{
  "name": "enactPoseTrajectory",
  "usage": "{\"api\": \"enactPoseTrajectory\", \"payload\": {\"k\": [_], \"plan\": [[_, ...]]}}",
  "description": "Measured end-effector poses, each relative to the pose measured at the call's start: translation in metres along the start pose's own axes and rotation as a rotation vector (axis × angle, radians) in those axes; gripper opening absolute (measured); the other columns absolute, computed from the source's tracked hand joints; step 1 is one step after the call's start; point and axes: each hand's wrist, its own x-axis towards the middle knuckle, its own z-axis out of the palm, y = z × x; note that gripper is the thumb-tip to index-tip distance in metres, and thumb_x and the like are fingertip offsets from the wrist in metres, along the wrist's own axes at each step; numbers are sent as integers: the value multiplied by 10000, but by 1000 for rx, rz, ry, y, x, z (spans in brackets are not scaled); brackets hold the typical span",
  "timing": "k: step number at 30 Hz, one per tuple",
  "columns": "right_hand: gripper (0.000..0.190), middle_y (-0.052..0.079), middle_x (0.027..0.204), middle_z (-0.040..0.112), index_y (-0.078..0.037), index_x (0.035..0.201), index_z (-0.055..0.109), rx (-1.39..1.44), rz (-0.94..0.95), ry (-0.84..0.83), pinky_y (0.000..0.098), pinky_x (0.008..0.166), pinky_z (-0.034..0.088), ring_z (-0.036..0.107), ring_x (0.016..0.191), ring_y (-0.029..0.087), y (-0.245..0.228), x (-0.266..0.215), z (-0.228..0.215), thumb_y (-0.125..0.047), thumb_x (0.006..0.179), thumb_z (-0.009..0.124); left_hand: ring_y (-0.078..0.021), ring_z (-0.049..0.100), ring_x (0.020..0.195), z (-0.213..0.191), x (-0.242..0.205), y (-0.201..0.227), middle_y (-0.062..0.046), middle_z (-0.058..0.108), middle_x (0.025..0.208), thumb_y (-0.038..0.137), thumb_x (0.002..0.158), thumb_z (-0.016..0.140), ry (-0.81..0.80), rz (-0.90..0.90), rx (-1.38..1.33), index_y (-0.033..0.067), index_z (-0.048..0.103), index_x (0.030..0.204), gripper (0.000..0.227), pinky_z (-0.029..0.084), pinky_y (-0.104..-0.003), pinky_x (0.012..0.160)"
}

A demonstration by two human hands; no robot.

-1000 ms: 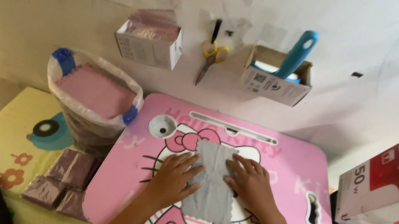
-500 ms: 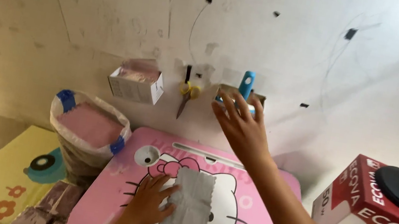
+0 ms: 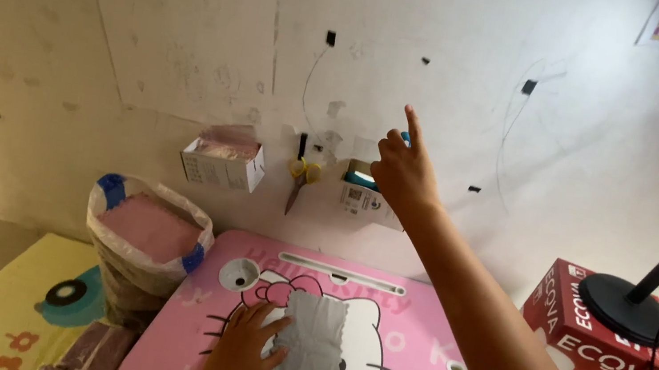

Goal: The person uses a lint roller to remove debris from a grey piece of fabric and then from a pink piece of fabric on a table, before placing the pink fabric into a plastic bag.

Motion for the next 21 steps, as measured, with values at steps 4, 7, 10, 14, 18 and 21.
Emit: {"api": "enactPoseTrajectory", "payload": {"k": [4,7,10,14,18,21], "plan": [[165,-22,867,678,-197,693,739,-9,32,-3,604,1301,25,605,1072,194,16,9,-6,-113,833,762,-292,459,1317,13,4,-12,-71,551,1444,405,853,704,-28,-102,-64,276,736,1281,448,339,-438,1090],[205,-18,858,671,-184,647,713,-7,65,20,609,1303,21,602,1066,197,30,7,-16,-90,824,756,-246,504,1309,14,7,-19,-39,607,1392,360,897,684,-51,-145,-88,223,762,1226,364,340,-425,1104],[204,-38,894,724,-227,684,698,-75,160,112,573,1305,52,658,1025,156,41,-11,-26,-111,811,807,-265,481,1317,13,7,-14,-59,576,1421,337,871,690,-52,-160,-111,209,746,1249,404,341,-428,1110],[263,64,732,642,-110,918,616,456,356,-16,451,842,313,628,562,224,40,-73,-55,-357,957,700,-247,499,1310,13,6,-14,-38,592,1413,332,848,718,-7,-156,-99,186,737,1238,417,350,-419,1106],[367,57,746,790,-77,1250,543,1238,539,-369,259,441,570,729,544,146,15,-148,-83,-286,960,624,-266,479,1307,4,9,-10,-45,540,1454,343,857,698,-82,-137,-76,198,675,1323,488,343,-430,1102],[539,-1,680,749,-218,1423,534,1627,756,-488,257,378,467,591,445,113,-52,-234,-57,-242,903,677,-272,426,1376,7,7,-12,-47,503,1495,419,860,719,-113,-140,-51,254,650,1351,522,285,-458,1147]]}}
